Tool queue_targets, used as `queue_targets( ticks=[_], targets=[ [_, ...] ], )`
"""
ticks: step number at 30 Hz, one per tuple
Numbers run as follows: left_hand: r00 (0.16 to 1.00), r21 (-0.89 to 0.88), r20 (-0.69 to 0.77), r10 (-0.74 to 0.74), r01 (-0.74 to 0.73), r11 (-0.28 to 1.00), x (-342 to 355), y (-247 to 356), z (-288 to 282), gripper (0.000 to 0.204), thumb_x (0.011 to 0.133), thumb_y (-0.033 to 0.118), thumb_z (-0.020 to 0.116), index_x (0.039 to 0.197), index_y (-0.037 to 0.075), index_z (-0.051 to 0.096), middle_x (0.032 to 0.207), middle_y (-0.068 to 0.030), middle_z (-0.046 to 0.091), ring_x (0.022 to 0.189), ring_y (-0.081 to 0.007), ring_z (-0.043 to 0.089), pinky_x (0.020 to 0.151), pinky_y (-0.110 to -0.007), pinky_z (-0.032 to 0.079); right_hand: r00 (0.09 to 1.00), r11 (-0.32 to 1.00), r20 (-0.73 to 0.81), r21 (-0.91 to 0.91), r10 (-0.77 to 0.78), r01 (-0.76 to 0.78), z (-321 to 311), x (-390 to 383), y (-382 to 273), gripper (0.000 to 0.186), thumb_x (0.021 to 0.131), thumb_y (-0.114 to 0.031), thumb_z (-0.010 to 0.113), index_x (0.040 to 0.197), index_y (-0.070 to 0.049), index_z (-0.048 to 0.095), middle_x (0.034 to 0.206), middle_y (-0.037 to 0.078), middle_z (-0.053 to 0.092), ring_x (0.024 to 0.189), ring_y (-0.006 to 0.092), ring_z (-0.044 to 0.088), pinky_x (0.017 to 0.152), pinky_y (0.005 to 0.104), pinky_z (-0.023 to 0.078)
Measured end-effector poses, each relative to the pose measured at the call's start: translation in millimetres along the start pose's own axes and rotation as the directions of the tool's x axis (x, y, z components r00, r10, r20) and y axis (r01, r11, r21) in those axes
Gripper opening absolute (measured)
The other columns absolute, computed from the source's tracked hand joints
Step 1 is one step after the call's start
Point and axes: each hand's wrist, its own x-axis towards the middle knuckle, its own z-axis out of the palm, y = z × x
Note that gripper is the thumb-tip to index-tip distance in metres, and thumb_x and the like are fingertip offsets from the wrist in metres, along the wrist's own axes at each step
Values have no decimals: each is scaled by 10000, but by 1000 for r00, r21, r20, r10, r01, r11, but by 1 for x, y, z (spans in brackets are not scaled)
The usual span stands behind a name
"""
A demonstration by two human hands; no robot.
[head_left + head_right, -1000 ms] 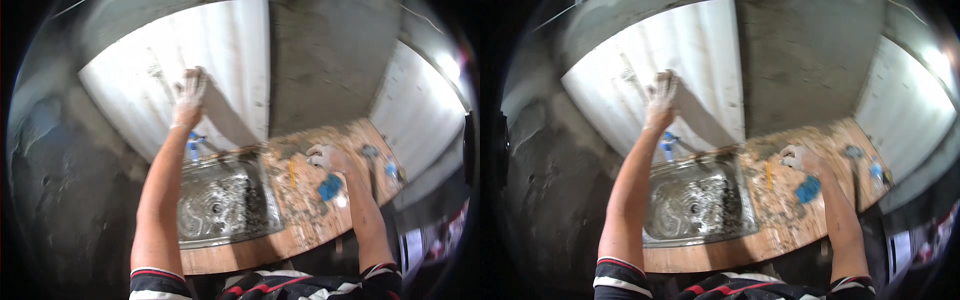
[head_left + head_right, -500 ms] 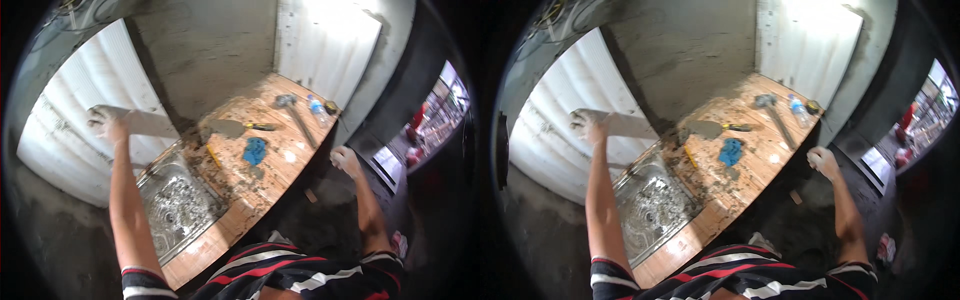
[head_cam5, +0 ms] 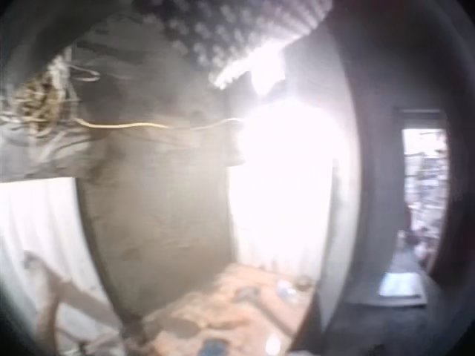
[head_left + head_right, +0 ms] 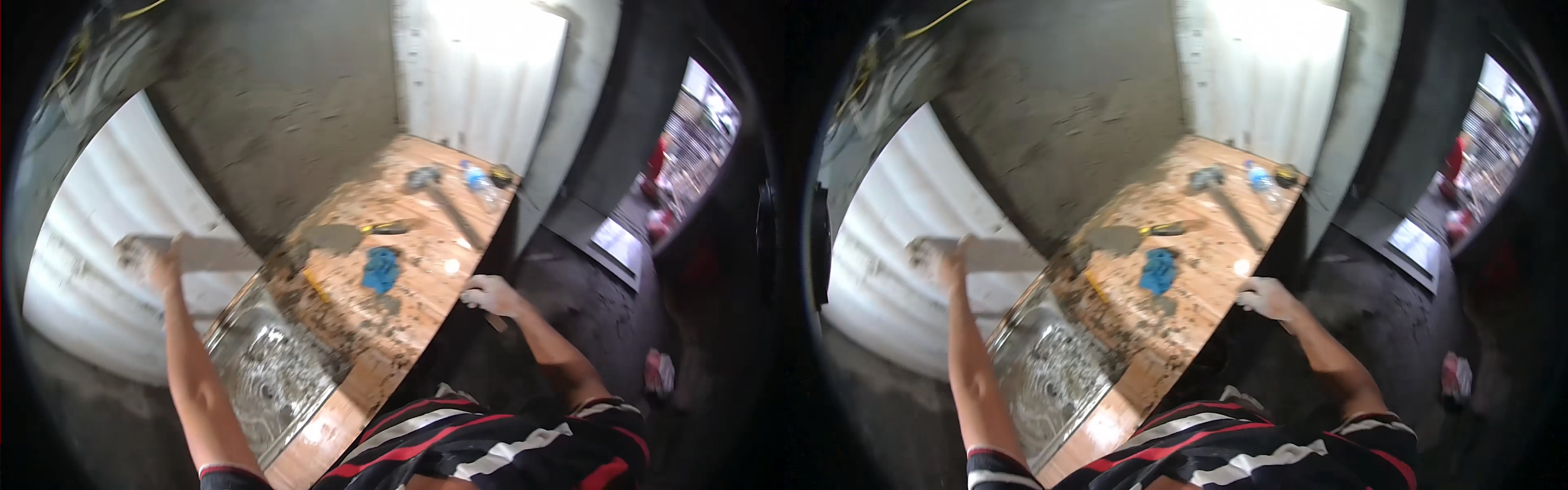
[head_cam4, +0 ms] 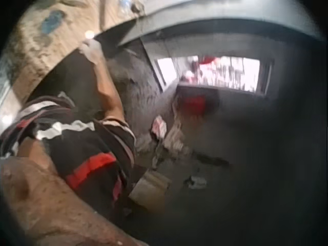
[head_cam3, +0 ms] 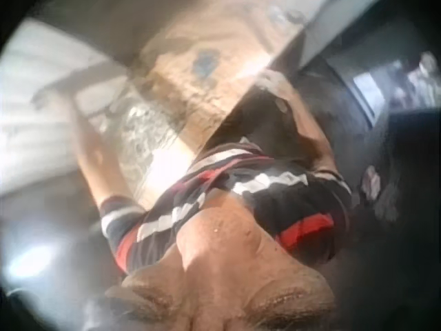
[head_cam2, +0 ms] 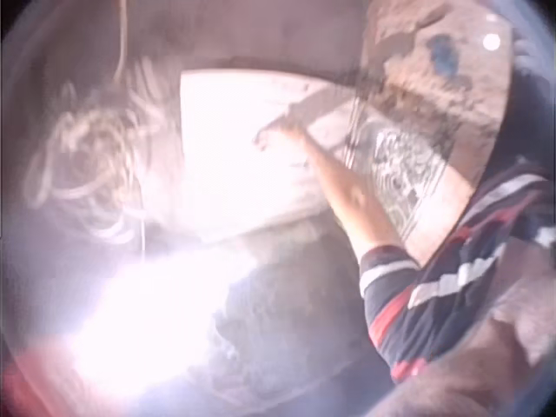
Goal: The person cuts a tile using an angle grinder, presses the tile onto the wall above the sink by hand, and aligns it using a spirit level.
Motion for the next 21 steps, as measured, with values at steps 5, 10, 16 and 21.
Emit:
queue_targets(
  ticks=[5,10,16,21],
  targets=[
    [931,242,315,-184,108,964,3,39,-33,1442,639,839,741,1644,72,46,1699,-253,13,1539,-523,59,1185,-669,188,977,992,196,69,89,-104,13,-18,-12,246,940,-182,661,1039,37,712,821,81,712,705,138,671,645,290,543],
    [996,-53,6,90,-89,995,-3,-12,26,1185,748,377,768,1640,39,65,1685,-291,43,1543,-524,14,1225,-643,95,951,978,284,124,125,-166,38,-14,-12,225,959,-182,646,1057,10,709,837,61,718,715,118,672,621,256,523],
    [939,-34,313,-140,159,987,10,35,-57,1371,702,483,898,1625,28,-8,1701,-235,2,1546,-514,14,1125,-750,241,920,965,368,160,135,-205,57,-2,-21,220,946,-167,660,1060,15,707,870,62,732,761,130,688,668,268,539],
    [949,0,282,-143,149,989,10,34,-65,1343,712,458,894,1622,9,14,1695,-250,32,1545,-512,19,1135,-753,226,948,963,301,210,99,-168,66,12,-19,216,954,-151,653,1066,30,689,866,84,728,762,143,692,670,272,545]
  ],
)
